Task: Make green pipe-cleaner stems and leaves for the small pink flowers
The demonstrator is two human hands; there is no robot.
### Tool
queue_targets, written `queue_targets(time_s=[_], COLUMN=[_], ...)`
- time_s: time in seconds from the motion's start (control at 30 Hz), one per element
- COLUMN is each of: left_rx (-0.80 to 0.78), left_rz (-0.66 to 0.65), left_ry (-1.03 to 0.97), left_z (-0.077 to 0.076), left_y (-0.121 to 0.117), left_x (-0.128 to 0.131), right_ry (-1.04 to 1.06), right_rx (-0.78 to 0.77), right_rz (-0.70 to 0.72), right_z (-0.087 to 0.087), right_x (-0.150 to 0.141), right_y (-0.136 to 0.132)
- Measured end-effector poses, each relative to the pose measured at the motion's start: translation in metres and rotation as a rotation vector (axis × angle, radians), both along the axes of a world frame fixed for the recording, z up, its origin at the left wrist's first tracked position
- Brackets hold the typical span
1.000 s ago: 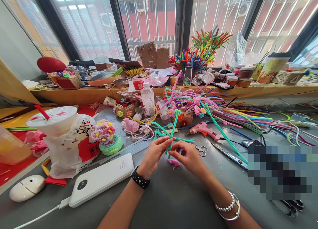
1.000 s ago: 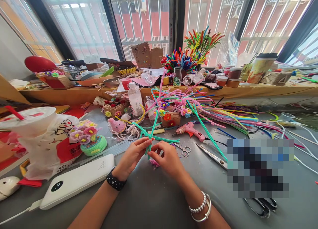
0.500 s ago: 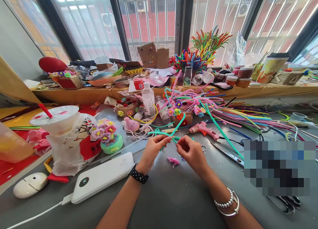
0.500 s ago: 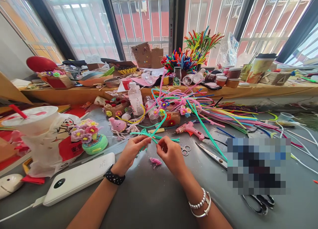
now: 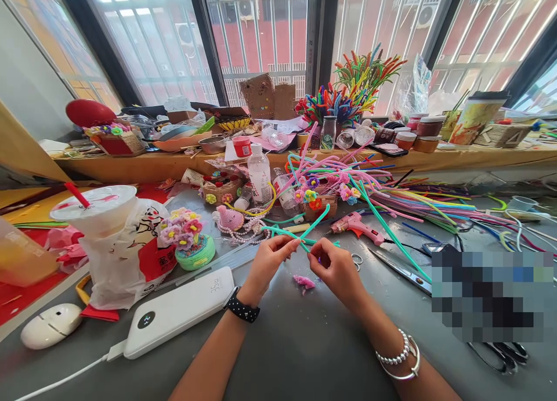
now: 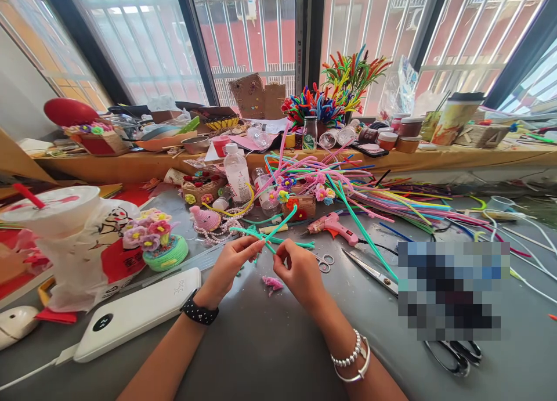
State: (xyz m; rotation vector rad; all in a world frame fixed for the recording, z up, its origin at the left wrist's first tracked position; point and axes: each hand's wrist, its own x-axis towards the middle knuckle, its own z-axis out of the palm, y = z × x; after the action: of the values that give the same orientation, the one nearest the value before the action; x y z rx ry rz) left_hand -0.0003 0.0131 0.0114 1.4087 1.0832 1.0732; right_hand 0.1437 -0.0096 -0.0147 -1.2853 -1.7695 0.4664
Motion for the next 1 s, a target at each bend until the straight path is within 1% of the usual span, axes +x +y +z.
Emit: queue_targets(time_s=[0.17, 0.3, 0.4, 0.47, 0.53, 0.63, 0.73, 0.83, 0.9, 1.0], left_rx=[0.041, 0.075, 0.087, 0.074, 0.057, 0.057, 0.073, 0.086, 0.074, 0.039], left_rz=[0.03, -0.013, -0.104, -0.176, -0.221, -0.24, -0.232, -0.23, -0.241, -0.268], left_ry=[0.0, 0.033, 0.074, 0.094, 0.101, 0.106, 0.123, 0.131, 0.12, 0.087], left_z=[0.001, 0.0008, -0.0003, -0.0009, -0.0011, -0.0013, -0.002, -0.0026, -0.0026, -0.0019], left_y=[-0.0004, -0.0001, -0.0001, -0.0003, -0.0006, -0.0005, 0.0002, 0.0005, 0.0002, -0.0008], left_x=[-0.0008, -0.0019, -0.0022, -0.0019, -0.0014, -0.0011, -0.0017, -0.0022, -0.0022, -0.002], right_ry=[0.111, 0.25, 0.439, 0.543, 0.611, 0.642, 0.625, 0.624, 0.666, 0.744], right_rx=[-0.044, -0.087, -0.185, -0.242, -0.267, -0.269, -0.263, -0.289, -0.307, -0.283], right_rz=[0.016, 0.078, 0.15, 0.168, 0.167, 0.176, 0.183, 0.2, 0.232, 0.336], right_z=[0.0016, 0.0039, 0.0051, 0.0059, 0.0067, 0.0074, 0.0072, 0.0073, 0.0079, 0.0079], right_x=[-0.0005, -0.0003, 0.0013, 0.0027, 0.0041, 0.0053, 0.0055, 0.0046, 0.0037, 0.0034], right_y=[-0.0007, 0.0007, 0.0032, 0.0042, 0.0043, 0.0038, 0.0039, 0.0037, 0.0031, 0.0022])
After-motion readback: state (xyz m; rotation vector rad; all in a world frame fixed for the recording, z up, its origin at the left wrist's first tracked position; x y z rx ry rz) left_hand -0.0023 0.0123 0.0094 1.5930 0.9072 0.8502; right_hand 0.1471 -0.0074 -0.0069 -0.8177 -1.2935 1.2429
